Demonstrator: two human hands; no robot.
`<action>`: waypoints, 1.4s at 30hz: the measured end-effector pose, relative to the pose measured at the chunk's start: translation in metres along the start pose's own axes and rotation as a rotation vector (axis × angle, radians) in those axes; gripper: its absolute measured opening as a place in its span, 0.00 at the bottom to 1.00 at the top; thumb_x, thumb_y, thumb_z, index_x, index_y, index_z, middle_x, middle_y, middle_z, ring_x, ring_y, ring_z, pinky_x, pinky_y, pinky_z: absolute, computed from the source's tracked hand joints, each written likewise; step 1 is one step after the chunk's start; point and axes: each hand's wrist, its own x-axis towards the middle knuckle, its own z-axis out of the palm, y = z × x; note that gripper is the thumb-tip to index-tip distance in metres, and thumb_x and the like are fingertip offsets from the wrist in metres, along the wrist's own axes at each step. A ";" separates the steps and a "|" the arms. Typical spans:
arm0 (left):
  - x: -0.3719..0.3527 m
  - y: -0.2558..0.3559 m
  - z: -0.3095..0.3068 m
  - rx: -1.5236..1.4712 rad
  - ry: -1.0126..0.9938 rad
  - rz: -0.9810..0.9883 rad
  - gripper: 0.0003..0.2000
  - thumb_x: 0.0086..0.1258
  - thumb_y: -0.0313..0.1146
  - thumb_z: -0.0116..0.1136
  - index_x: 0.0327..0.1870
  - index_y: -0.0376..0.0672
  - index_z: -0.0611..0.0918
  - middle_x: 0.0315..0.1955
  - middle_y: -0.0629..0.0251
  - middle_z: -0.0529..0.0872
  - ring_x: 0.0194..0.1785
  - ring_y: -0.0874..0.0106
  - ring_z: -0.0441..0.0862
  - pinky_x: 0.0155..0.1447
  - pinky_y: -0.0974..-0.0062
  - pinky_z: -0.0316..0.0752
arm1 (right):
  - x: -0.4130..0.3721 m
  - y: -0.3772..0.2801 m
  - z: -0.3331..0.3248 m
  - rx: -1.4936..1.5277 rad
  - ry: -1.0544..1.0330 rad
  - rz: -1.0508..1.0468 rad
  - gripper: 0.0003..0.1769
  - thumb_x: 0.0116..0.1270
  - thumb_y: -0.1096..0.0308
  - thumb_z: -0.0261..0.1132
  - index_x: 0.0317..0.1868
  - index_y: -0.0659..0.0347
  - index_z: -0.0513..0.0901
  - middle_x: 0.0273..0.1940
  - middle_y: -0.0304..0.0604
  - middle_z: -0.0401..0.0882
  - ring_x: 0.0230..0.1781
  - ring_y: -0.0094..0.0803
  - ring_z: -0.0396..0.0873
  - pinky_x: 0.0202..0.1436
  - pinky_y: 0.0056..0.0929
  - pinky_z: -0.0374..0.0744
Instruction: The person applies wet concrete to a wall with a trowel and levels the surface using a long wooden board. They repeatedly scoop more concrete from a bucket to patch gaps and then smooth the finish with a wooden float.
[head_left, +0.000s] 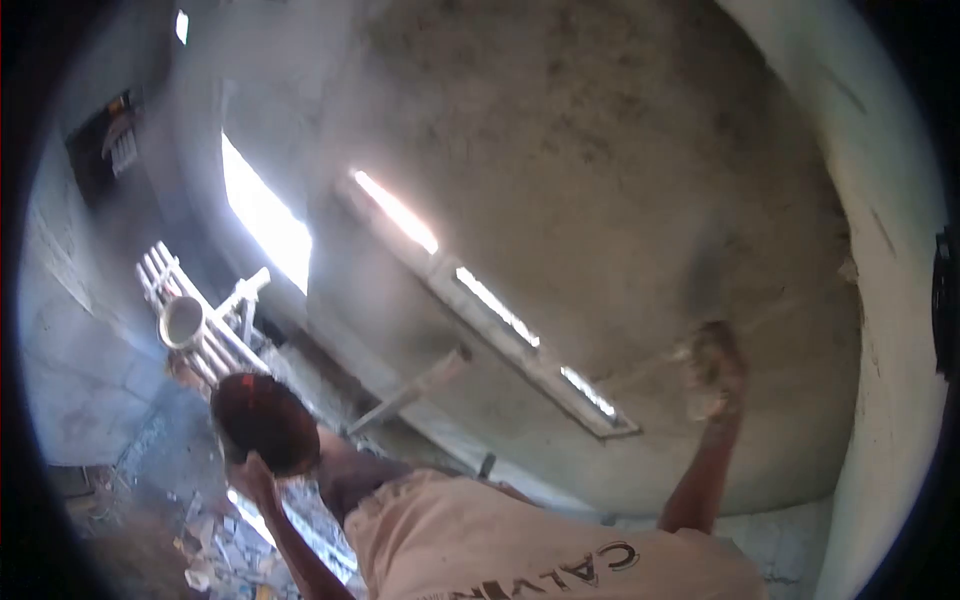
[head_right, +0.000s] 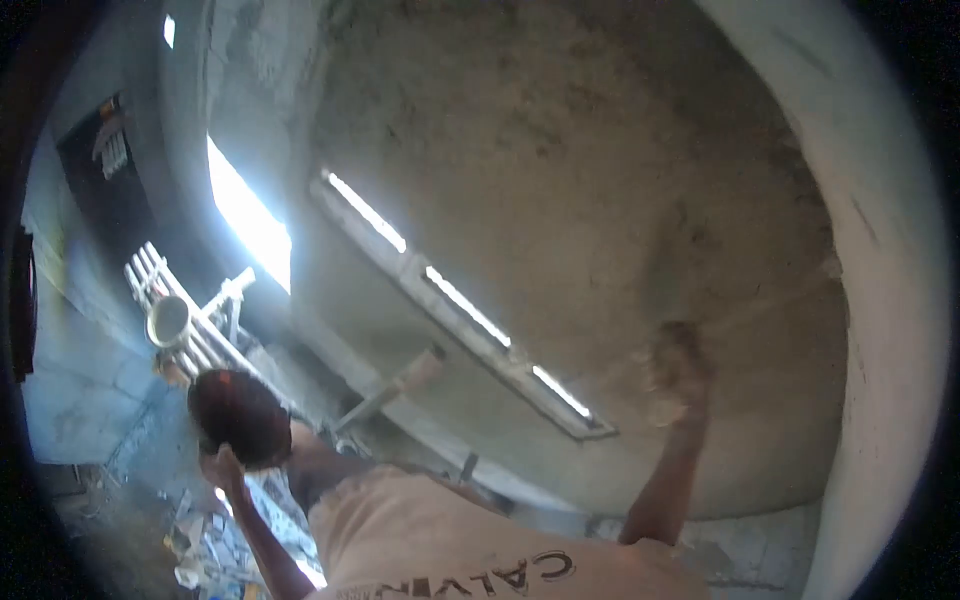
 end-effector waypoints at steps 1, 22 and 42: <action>0.007 -0.005 0.020 0.014 -0.033 0.045 0.26 0.56 0.29 0.56 0.58 0.31 0.85 0.49 0.46 0.91 0.52 0.57 0.88 0.62 0.60 0.77 | -0.017 0.031 0.018 -0.177 -0.145 0.062 0.16 0.77 0.59 0.67 0.53 0.65 0.85 0.43 0.39 0.85 0.34 0.29 0.84 0.38 0.27 0.84; -0.071 0.289 0.125 0.222 -0.883 0.650 0.28 0.59 0.19 0.58 0.65 0.44 0.85 0.46 0.47 0.92 0.50 0.59 0.91 0.56 0.63 0.83 | -0.103 0.152 0.316 -0.859 -0.486 -0.745 0.19 0.60 0.66 0.69 0.51 0.62 0.83 0.43 0.44 0.82 0.45 0.44 0.84 0.46 0.46 0.81; -0.054 0.219 0.115 -0.197 -0.820 0.481 0.19 0.63 0.32 0.61 0.54 0.34 0.84 0.33 0.47 0.89 0.37 0.57 0.88 0.45 0.60 0.80 | -0.110 0.168 0.334 -0.353 -0.958 0.426 0.31 0.78 0.42 0.57 0.51 0.66 0.84 0.40 0.55 0.84 0.43 0.46 0.82 0.49 0.45 0.79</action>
